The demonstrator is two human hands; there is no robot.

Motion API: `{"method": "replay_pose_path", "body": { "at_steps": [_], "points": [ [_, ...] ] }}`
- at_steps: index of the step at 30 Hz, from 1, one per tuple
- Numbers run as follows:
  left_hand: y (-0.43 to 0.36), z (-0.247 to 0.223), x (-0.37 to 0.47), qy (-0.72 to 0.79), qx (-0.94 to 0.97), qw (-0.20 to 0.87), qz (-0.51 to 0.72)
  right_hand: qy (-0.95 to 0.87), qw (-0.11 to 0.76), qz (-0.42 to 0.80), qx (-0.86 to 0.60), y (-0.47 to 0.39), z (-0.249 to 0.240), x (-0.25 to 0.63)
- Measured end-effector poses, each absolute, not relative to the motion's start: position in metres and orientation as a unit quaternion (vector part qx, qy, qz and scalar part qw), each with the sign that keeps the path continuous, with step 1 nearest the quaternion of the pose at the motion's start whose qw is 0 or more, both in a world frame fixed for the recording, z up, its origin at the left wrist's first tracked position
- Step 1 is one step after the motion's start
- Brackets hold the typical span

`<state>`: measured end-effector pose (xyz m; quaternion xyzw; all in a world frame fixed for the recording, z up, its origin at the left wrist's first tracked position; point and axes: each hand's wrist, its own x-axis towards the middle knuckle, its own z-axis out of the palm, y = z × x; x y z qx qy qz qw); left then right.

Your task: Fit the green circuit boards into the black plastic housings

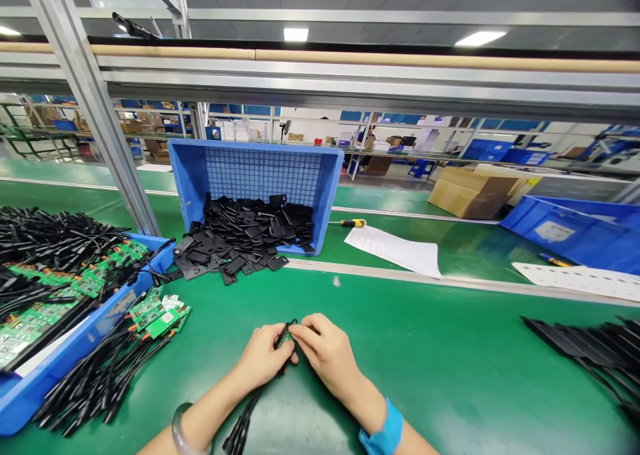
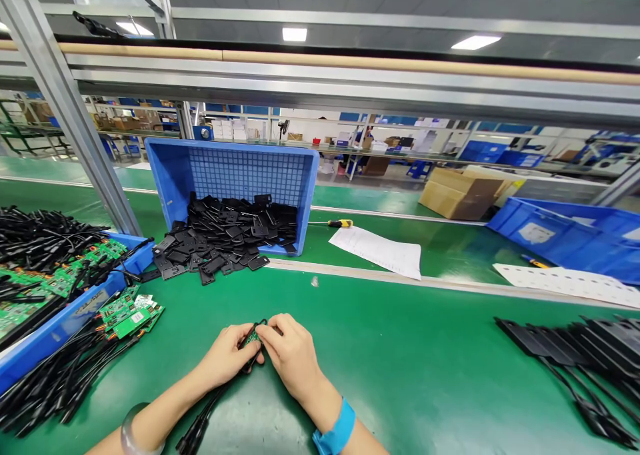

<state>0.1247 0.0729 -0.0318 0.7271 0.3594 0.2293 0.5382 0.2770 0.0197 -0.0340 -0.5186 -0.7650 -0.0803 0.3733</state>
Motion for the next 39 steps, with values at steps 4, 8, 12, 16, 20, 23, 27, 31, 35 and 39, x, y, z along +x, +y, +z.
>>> {"method": "replay_pose_path", "body": {
  "at_steps": [4,8,12,16,20,23,27,31,35,39],
  "points": [
    [0.0723,-0.0316,0.1242,0.365,0.748,0.509,0.219,-0.777,0.362,-0.074,-0.510,0.0206,-0.0330,0.2756],
    [0.0723,-0.0302,0.1243,0.370,0.760,0.492,0.209,-0.773,0.380,-0.041,-0.507,0.0216,-0.0351,0.2762],
    [0.0724,-0.0298,0.1240,0.367,0.773,0.476,0.202,-0.767,0.398,-0.044,-0.501,0.0229,-0.0380,0.2782],
    [0.0720,-0.0302,0.1240,0.370,0.778,0.466,0.201,-0.771,0.392,-0.074,-0.496,0.0233,-0.0385,0.2784],
    [0.0713,-0.0300,0.1242,0.371,0.783,0.457,0.201,-0.772,0.395,-0.072,-0.493,0.0235,-0.0394,0.2780],
    [0.0710,-0.0295,0.1245,0.372,0.784,0.455,0.201,-0.770,0.400,-0.064,-0.493,0.0239,-0.0412,0.2787],
    [0.0709,-0.0291,0.1253,0.372,0.784,0.455,0.200,-0.770,0.402,-0.053,-0.493,0.0236,-0.0427,0.2799],
    [0.0706,-0.0281,0.1256,0.375,0.783,0.456,0.195,-0.767,0.409,-0.040,-0.492,0.0231,-0.0411,0.2802],
    [0.0696,-0.0266,0.1249,0.372,0.785,0.456,0.191,-0.774,0.398,-0.031,-0.490,0.0245,-0.0382,0.2812],
    [0.0704,-0.0288,0.1251,0.373,0.781,0.465,0.187,-0.789,0.342,-0.051,-0.508,0.0246,-0.0386,0.2795]
  ]
}}
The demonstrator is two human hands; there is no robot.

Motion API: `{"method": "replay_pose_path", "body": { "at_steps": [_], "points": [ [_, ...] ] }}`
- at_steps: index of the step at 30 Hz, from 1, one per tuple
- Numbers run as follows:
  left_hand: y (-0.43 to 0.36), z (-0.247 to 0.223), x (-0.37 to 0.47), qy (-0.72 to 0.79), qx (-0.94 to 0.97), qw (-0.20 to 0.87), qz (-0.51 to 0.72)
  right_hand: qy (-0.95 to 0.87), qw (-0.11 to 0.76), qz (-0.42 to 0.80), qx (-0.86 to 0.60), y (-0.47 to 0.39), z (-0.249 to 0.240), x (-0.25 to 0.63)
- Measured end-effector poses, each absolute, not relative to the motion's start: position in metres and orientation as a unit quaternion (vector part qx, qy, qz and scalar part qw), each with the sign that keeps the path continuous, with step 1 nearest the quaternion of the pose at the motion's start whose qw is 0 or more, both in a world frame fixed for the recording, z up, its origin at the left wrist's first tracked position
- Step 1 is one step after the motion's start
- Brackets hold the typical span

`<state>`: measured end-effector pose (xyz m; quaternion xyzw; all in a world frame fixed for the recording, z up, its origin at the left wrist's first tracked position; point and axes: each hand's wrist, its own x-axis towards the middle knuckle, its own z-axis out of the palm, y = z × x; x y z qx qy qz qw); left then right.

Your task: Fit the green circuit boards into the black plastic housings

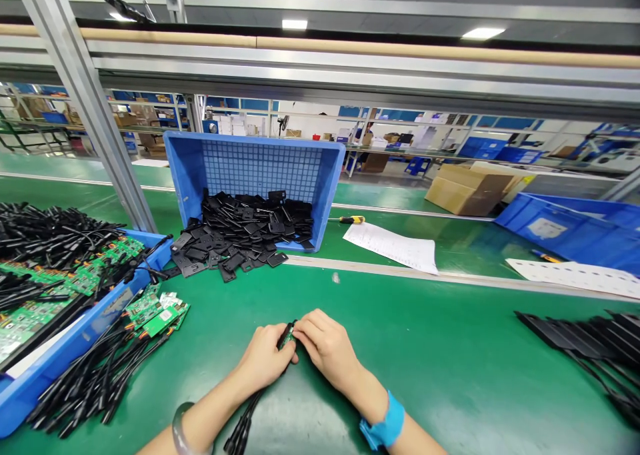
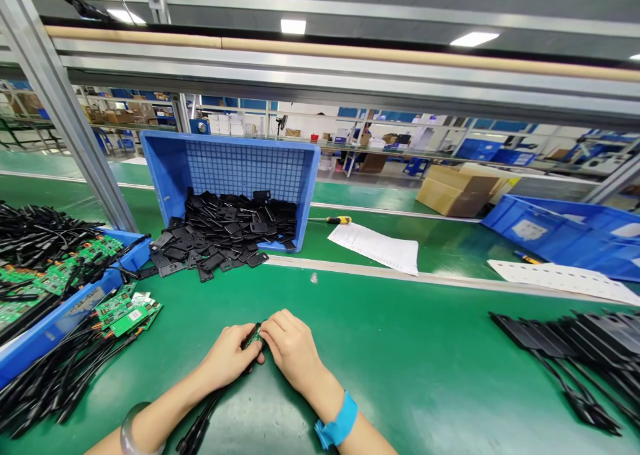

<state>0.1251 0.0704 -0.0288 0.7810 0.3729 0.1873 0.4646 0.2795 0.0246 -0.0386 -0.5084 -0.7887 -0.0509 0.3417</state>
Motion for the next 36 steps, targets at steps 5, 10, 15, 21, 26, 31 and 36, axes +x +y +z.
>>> {"method": "replay_pose_path", "body": {
  "at_steps": [5,10,15,21,26,31,36],
  "points": [
    [0.078,-0.035,0.126,0.388,0.720,0.543,0.192,-0.786,0.302,0.019,-0.539,0.025,-0.034,0.278],
    [0.085,-0.033,0.124,0.407,0.576,0.664,0.248,-0.652,0.260,0.077,-0.708,0.059,-0.021,0.324],
    [0.087,-0.033,0.123,0.384,0.521,0.705,0.291,-0.565,0.205,0.036,-0.799,0.095,-0.021,0.385],
    [0.089,-0.046,0.125,0.382,0.495,0.710,0.325,-0.583,0.179,0.007,-0.792,0.121,-0.013,0.374],
    [0.090,-0.047,0.124,0.366,0.473,0.720,0.352,-0.619,0.217,0.042,-0.753,0.168,-0.015,0.322],
    [0.092,-0.049,0.125,0.362,0.468,0.727,0.349,-0.583,0.284,0.060,-0.759,0.202,-0.033,0.284],
    [0.090,-0.042,0.124,0.372,0.441,0.747,0.331,-0.584,0.382,0.102,-0.709,0.197,-0.038,0.280]
  ]
}}
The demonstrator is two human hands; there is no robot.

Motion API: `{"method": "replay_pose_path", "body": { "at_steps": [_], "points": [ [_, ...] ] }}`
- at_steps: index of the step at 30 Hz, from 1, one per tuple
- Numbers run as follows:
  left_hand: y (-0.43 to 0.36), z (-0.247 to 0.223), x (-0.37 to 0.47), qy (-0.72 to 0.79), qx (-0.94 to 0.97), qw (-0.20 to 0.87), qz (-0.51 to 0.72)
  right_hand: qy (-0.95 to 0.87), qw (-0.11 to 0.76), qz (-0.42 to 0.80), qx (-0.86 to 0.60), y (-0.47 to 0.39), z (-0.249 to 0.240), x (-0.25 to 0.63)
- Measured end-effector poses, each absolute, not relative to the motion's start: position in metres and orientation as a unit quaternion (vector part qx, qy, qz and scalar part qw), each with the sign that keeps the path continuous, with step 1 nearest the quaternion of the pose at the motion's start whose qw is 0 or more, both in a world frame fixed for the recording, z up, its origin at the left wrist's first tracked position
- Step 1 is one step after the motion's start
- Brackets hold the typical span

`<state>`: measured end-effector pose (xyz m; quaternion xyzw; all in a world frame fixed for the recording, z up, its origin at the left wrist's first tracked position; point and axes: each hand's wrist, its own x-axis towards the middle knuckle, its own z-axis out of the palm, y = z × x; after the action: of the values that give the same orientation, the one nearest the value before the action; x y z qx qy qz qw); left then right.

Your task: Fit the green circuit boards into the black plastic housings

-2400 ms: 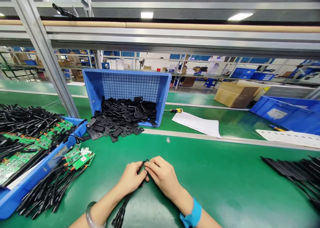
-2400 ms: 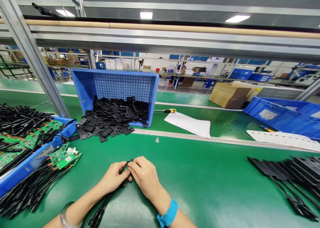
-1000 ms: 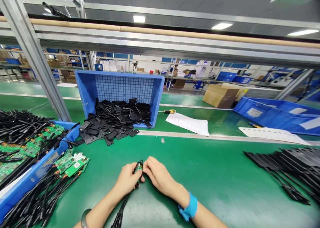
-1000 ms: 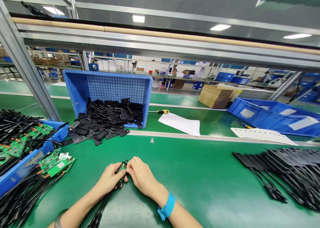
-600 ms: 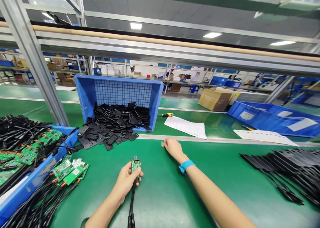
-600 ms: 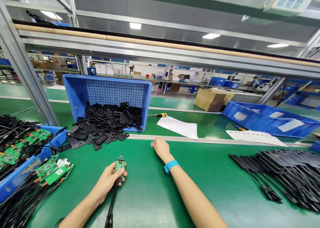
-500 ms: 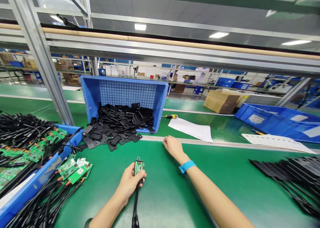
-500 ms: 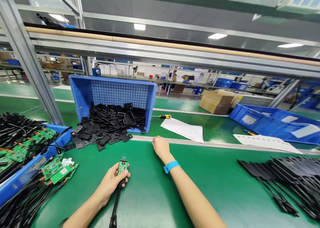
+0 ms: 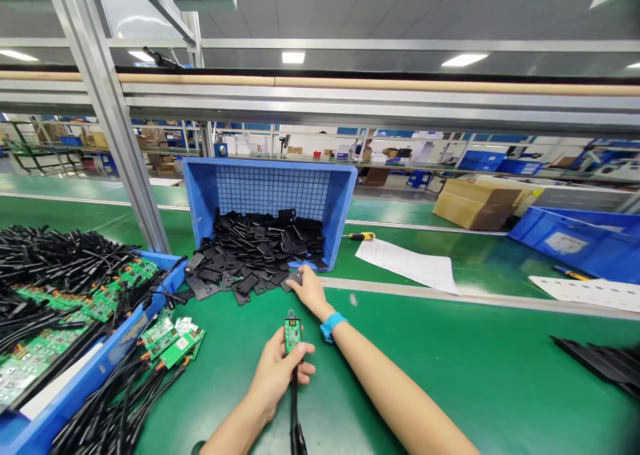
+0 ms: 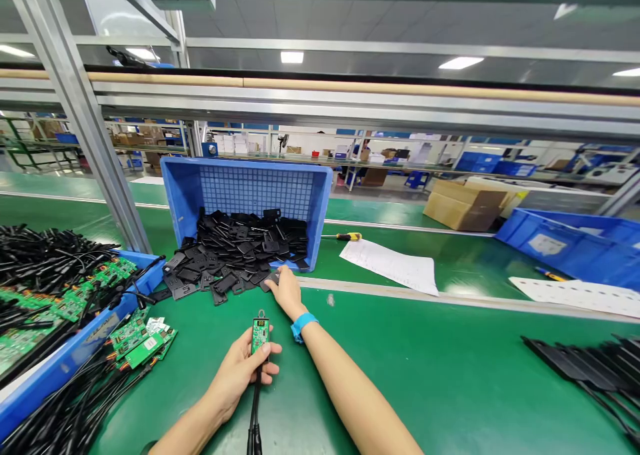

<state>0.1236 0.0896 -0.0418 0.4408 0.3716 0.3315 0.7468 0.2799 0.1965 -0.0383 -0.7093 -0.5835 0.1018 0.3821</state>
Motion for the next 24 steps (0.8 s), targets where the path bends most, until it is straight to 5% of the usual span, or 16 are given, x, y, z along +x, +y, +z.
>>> {"method": "replay_pose_path", "body": {
  "at_steps": [11,24],
  "points": [
    [0.084,-0.031,0.118,0.335,0.452,0.777,0.283,-0.481,0.594,0.312,-0.565,0.069,-0.011,0.292],
    [0.078,-0.031,0.118,0.295,0.558,0.743,0.220,-0.449,0.590,0.400,-0.539,0.042,-0.032,0.270]
  ]
}}
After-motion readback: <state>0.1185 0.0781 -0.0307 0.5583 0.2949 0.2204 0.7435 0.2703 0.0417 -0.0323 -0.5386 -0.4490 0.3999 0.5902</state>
